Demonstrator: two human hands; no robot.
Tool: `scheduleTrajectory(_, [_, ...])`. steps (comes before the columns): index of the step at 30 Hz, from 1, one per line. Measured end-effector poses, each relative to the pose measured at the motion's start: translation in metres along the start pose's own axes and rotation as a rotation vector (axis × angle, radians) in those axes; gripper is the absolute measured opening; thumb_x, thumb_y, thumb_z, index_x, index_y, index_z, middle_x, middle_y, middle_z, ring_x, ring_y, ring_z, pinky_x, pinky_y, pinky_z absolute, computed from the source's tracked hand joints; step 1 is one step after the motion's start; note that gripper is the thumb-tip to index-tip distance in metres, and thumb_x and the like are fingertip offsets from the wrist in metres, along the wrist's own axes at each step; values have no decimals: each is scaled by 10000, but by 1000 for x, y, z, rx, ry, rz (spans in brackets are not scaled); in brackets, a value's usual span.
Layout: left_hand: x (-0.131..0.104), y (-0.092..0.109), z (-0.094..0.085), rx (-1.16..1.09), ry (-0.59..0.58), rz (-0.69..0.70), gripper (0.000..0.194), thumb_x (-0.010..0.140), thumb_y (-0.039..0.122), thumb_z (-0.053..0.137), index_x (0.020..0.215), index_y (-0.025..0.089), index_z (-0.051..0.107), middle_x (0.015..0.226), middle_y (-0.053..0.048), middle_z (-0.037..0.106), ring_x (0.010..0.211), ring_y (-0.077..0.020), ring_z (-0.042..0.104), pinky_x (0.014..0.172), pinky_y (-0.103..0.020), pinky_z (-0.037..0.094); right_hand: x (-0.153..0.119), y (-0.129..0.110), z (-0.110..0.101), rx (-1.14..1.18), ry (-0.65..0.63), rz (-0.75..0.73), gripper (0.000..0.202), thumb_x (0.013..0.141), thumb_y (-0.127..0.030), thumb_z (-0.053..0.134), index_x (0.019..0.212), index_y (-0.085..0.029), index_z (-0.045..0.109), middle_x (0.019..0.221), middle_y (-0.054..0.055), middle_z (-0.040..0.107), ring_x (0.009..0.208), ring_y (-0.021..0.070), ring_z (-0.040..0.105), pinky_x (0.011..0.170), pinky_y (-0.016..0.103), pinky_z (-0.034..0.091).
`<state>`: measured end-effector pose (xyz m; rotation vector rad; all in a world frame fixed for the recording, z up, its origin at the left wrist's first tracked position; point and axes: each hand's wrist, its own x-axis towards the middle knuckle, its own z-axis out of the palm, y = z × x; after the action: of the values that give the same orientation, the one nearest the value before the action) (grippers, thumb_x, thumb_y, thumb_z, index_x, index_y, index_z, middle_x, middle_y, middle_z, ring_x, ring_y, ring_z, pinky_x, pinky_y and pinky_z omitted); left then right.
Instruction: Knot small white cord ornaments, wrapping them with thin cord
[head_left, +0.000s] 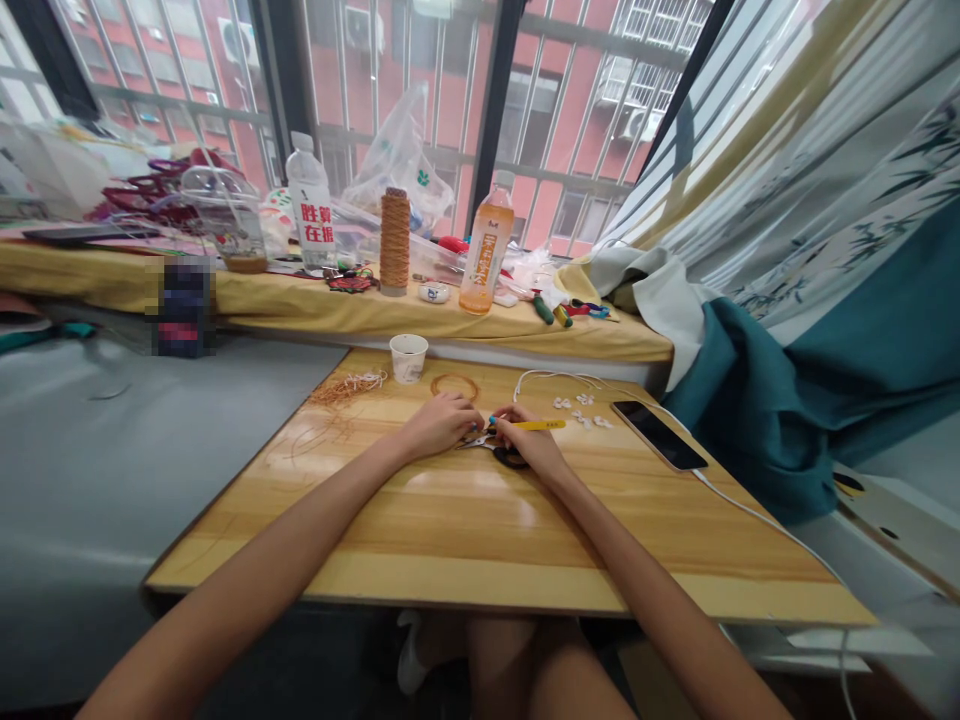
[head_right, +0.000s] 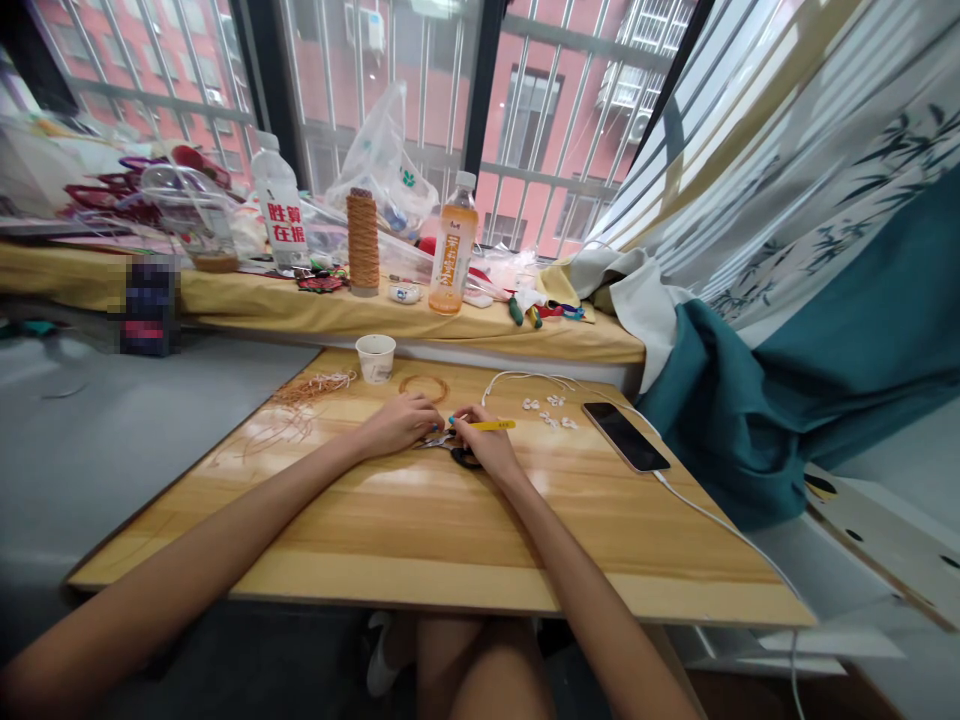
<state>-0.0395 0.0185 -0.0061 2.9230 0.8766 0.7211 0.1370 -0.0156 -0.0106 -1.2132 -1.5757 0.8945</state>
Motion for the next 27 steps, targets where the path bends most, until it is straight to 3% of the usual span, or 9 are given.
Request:
scheduleTrajectory(11, [7, 6, 9, -38, 29, -75, 207, 759, 192, 426, 825, 179, 621, 832, -66, 543, 822, -179, 455, 731, -297, 370, -6, -11, 5, -129, 8, -94, 101, 711, -254, 465, 754, -209, 544, 624, -26, 552, 575, 120, 527, 534, 226, 409])
scheduleTrajectory(16, [9, 6, 7, -189, 5, -131, 212, 730, 177, 439, 803, 184, 637, 888, -52, 566, 876, -175, 475, 796, -303, 369, -8, -12, 3, -171, 23, -141, 127, 734, -272, 449, 769, -214, 556, 622, -22, 553, 590, 129, 525, 557, 239, 412])
scheduleTrajectory(20, [8, 5, -1, -351, 55, -276, 277, 761, 187, 395, 946, 163, 600, 954, -42, 605, 902, -162, 499, 811, -290, 380, -9, -12, -1, -184, 30, -156, 130, 741, -279, 453, 785, -214, 556, 665, -17, 557, 620, 130, 532, 560, 235, 407])
scheduleTrajectory(24, [7, 3, -3, -355, 26, -320, 269, 745, 258, 463, 944, 153, 610, 864, -40, 640, 829, -166, 528, 746, -276, 401, -10, -12, -3, -152, 8, -157, 146, 752, -310, 461, 835, -217, 536, 725, -7, 566, 675, 139, 554, 589, 247, 424])
scheduleTrajectory(27, [7, 4, 0, -408, 43, -387, 226, 735, 246, 474, 878, 151, 621, 795, -31, 643, 746, -149, 546, 682, -256, 413, -12, -13, -3, -144, 86, -165, 185, 744, -346, 486, 880, -223, 511, 707, -12, 558, 675, 145, 555, 586, 252, 424])
